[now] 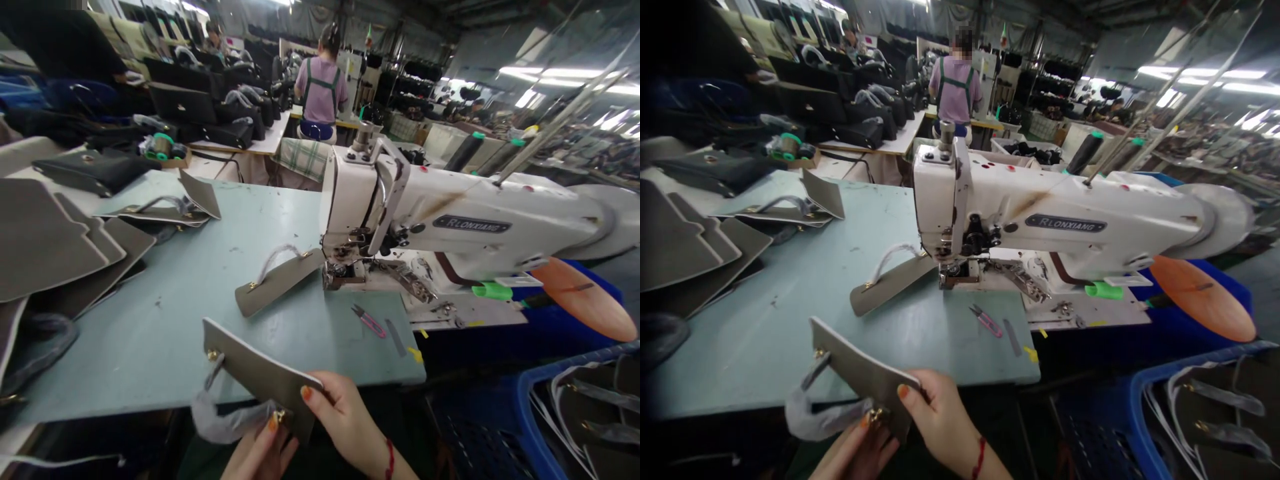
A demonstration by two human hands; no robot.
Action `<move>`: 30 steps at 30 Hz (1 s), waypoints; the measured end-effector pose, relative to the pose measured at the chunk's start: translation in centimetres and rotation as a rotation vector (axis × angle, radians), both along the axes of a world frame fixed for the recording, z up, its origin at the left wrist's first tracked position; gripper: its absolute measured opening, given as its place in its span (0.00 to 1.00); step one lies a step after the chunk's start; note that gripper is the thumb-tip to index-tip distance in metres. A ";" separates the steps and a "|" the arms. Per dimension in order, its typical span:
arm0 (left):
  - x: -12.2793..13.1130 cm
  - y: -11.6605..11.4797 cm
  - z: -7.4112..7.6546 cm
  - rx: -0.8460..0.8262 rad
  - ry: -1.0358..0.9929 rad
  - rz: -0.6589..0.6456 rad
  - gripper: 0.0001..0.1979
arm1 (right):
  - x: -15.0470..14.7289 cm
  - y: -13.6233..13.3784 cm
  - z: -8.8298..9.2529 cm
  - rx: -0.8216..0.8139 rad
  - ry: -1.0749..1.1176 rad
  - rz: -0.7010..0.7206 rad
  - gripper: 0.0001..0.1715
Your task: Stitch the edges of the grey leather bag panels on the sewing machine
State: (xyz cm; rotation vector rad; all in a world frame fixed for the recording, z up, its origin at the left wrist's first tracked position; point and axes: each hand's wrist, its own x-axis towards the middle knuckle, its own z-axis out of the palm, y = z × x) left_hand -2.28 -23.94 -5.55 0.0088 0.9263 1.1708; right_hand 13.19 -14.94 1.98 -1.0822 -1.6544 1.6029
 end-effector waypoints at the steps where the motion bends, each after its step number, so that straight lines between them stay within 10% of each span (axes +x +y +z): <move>1: 0.4 1.1 1.1 -0.002 -0.036 0.026 0.23 | -0.2 0.0 0.4 -0.013 0.037 0.044 0.23; 7: 0.3 6.6 6.7 0.036 0.246 0.120 0.35 | -0.5 1.3 1.7 -0.055 0.062 -0.097 0.23; 12: -1.3 12.9 8.5 0.138 0.467 -0.018 0.17 | -0.6 4.6 2.4 0.091 -0.097 -0.178 0.24; 20: -0.5 21.1 9.4 0.145 0.494 -0.030 0.18 | -1.5 10.0 -0.5 -0.075 0.036 -0.266 0.32; 30: -0.4 25.5 9.4 0.268 0.480 -0.139 0.15 | -1.4 12.7 -0.4 -0.181 0.186 -0.308 0.30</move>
